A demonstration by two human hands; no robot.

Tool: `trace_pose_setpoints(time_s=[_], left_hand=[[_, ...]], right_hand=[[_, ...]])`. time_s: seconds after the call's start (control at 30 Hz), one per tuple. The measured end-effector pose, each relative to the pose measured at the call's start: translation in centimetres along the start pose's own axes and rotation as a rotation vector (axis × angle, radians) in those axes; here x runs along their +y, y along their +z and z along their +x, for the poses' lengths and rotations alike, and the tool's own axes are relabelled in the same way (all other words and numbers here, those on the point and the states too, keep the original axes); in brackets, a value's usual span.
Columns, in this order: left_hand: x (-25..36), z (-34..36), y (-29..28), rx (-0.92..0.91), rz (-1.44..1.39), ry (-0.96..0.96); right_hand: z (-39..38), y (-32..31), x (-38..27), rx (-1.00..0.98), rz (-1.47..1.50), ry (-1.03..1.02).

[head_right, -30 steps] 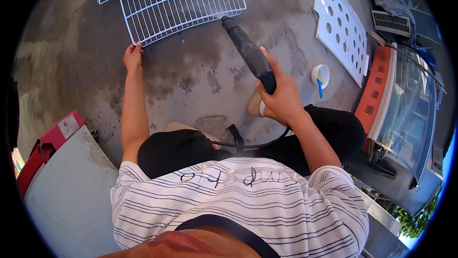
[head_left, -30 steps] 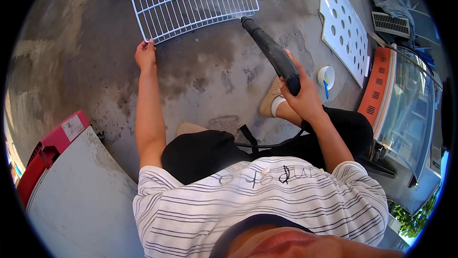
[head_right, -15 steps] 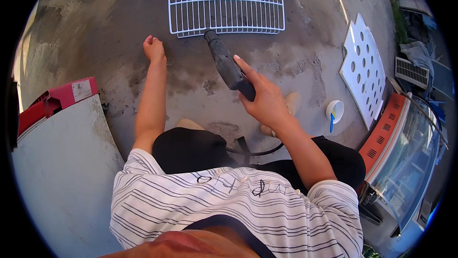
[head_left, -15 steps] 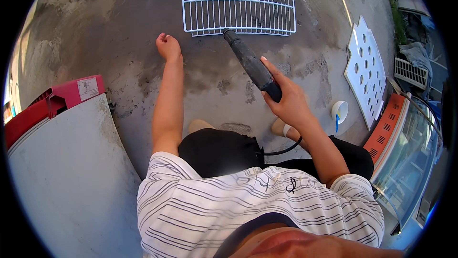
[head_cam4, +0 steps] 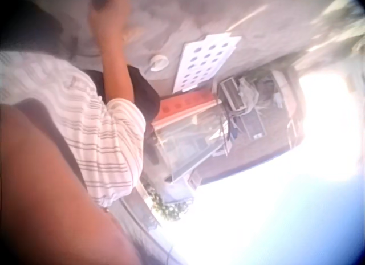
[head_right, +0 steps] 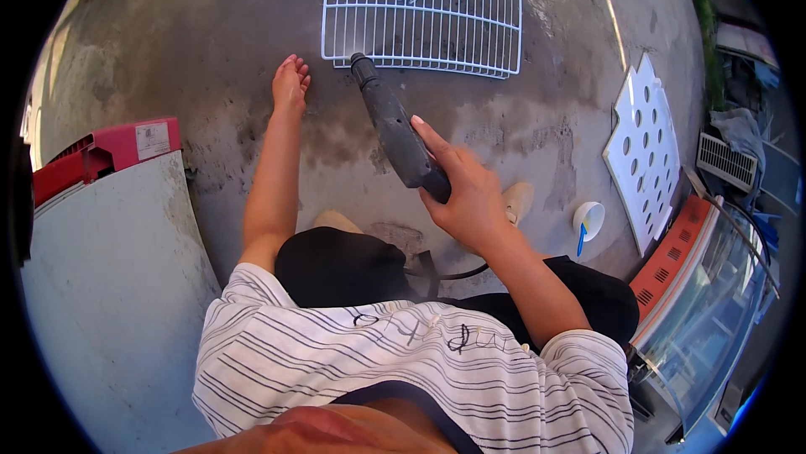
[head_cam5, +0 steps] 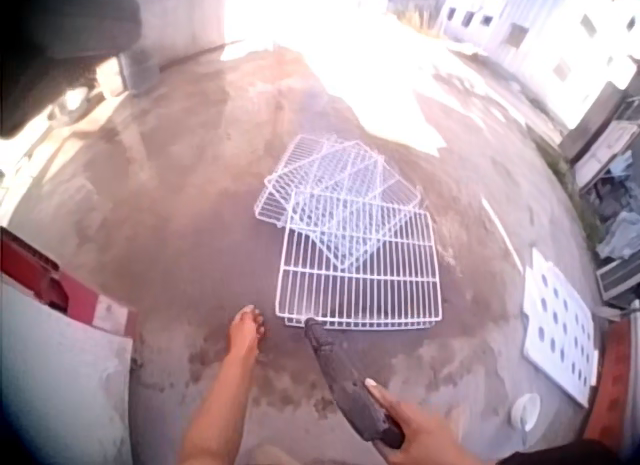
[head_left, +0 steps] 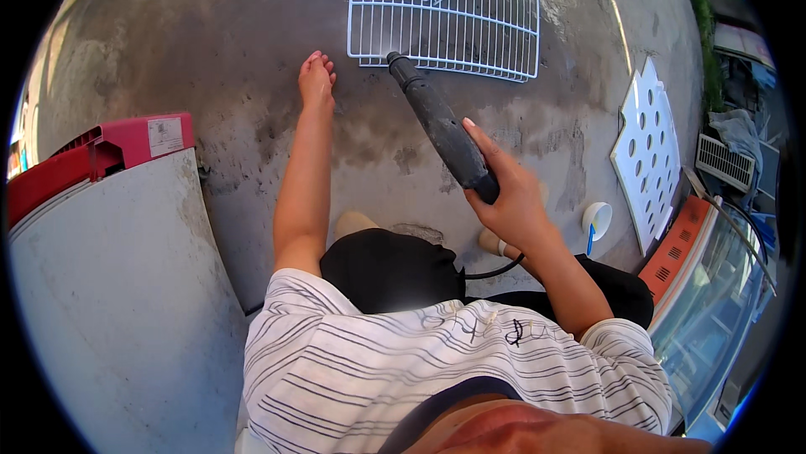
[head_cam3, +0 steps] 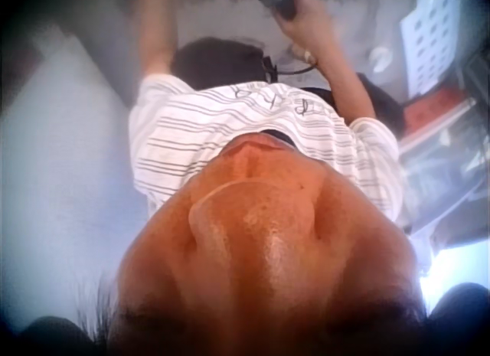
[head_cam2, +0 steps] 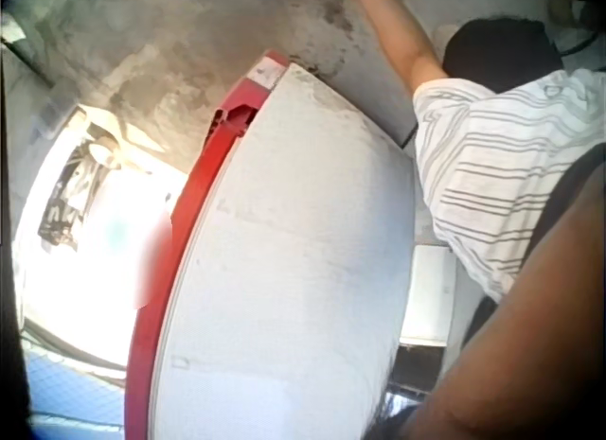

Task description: The person washes white wire refrigerator shelves by scrubbing them with a blue brush and rinsing them with a pressure washer wand.

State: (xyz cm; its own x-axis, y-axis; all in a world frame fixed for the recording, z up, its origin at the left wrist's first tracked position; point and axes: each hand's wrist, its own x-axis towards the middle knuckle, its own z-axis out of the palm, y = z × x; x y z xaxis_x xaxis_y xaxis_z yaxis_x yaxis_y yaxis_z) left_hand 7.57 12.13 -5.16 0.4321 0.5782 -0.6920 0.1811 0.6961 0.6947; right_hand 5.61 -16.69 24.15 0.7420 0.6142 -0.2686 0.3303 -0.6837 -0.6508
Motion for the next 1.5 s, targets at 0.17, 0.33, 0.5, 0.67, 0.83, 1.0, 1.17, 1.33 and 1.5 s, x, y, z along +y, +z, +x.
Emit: trace_pose_setpoints(time_s=[0.17,0.33,0.5,0.67,0.83,1.0,1.17,1.33,1.5], left_hand=[[-0.3,-0.5,1.2,-0.073,0.016,-0.028],[-0.8,-0.5,1.6,-0.130,0.070,-0.057],[-0.8,-1.0,2.2,-0.210,0.186,-0.037],[-1.3,-1.1,2.3,-0.203,0.248,-0.002],[-2.4,-0.5,2.5,-0.217,0.276,0.054],[-2.7,-0.3,3.0,-0.134,0.177,0.119],[-1.6,0.2,2.7,-0.059,0.057,0.042],[-0.6,-0.5,2.3,-0.044,-0.168,-0.081],[-0.6,-0.1,1.6,-0.067,-0.158,-0.124]], right_hand=[[0.4,0.0,0.1,0.113,0.009,0.019],[2.8,-1.5,-0.5,0.136,-0.005,0.014],[4.7,-1.8,-0.3,0.271,0.080,-0.044],[4.9,-2.5,-1.3,0.025,0.023,0.047],[4.6,-2.6,-0.7,0.160,0.107,0.080],[2.9,-1.8,-0.2,0.112,0.066,0.004],[2.3,-1.9,-0.7,-0.071,0.034,0.059],[1.9,-0.3,-0.1,-0.070,-0.030,-0.035],[1.3,0.7,-0.5,-0.076,-0.113,-0.071]])
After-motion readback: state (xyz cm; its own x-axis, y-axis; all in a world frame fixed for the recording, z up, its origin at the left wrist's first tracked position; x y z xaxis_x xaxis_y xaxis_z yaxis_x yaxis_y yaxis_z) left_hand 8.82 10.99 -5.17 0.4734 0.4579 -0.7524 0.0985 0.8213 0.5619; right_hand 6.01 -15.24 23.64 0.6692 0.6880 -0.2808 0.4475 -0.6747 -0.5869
